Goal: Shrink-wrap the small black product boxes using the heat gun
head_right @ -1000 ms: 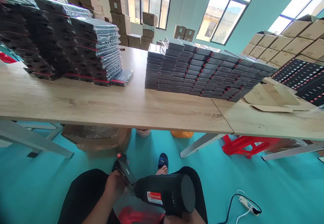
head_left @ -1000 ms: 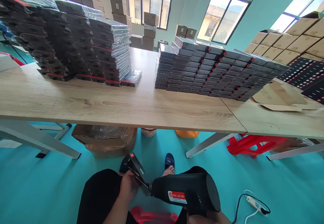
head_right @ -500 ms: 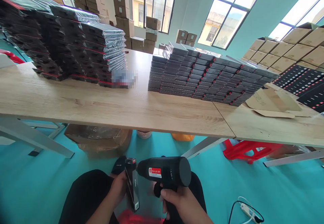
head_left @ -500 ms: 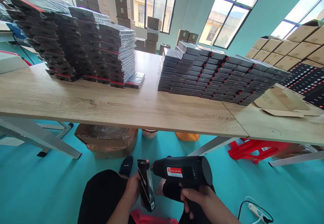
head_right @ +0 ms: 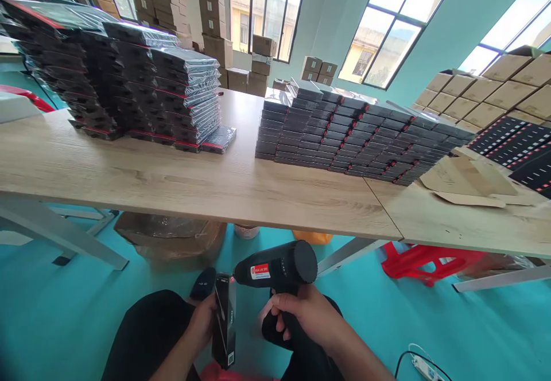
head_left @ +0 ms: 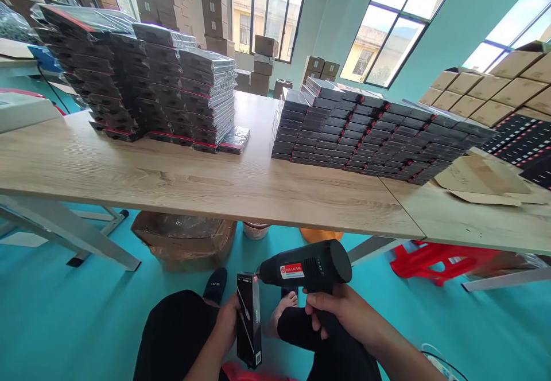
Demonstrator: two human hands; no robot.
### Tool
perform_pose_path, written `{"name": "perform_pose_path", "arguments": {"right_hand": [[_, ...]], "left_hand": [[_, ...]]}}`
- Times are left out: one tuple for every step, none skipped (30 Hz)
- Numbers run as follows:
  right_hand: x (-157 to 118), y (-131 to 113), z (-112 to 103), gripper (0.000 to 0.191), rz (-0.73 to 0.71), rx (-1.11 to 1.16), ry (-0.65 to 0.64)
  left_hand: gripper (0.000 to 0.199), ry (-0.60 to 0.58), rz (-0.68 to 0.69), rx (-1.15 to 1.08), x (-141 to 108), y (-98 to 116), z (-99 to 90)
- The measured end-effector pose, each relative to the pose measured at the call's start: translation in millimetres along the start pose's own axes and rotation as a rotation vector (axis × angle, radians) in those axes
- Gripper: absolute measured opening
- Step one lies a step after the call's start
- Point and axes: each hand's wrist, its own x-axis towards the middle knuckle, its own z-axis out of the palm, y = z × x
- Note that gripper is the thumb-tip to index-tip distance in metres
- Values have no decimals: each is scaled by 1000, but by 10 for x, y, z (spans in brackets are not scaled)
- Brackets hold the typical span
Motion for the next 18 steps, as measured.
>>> {"name": "perform_pose_path", "arguments": {"right_hand": [[16,0,-3,30,-5,0,-7],[34,5,-5,29,-7,-1,-13],[54,12,-6,28,-9,-2,-17],[75,21,-5,27,-11,-3,-20],[97,33,-3,26,-14,-2,-23],[118,46,1,25,-15,-1,-27],[135,60,7,23,-15,-1,-31],[147,76,12,22,-12,-2,-38],[150,92,18,20,-4,-8,-49],[143,110,24,19,5,-19,-61],[123,127,31,17,14,-32,-75],[89,143,38,14,22,-44,-88],[43,158,47,9,41,-66,-101],[-14,171,56,6,68,-96,-116],[-79,183,66,7,91,-125,-138],[-147,195,75,9,96,-143,-168],[-213,211,79,11,96,-145,-209],[-273,233,78,11,89,-127,-245]], "left_hand": [[18,-2,-1,21,-3,5,5],[19,-5,-1,41,-5,8,9],[20,-8,1,57,-5,10,12],[20,-10,0,65,-6,11,13],[19,-13,-1,71,-6,12,13],[18,-15,-3,75,-7,12,12],[16,-16,-4,77,-9,13,12],[13,-18,-3,75,-11,15,12],[11,-20,0,70,-14,19,13],[9,-25,7,60,-17,24,15],[8,-33,16,45,-20,32,19],[8,-43,26,26,-23,43,24],[9,-51,35,5,-25,55,30],[9,-54,41,-15,-27,70,37],[9,-51,44,-34,-29,87,46],[7,-46,44,-50,-32,104,56],[5,-40,41,-65,-35,122,67],[4,-36,38,-79,-41,139,79]]}}
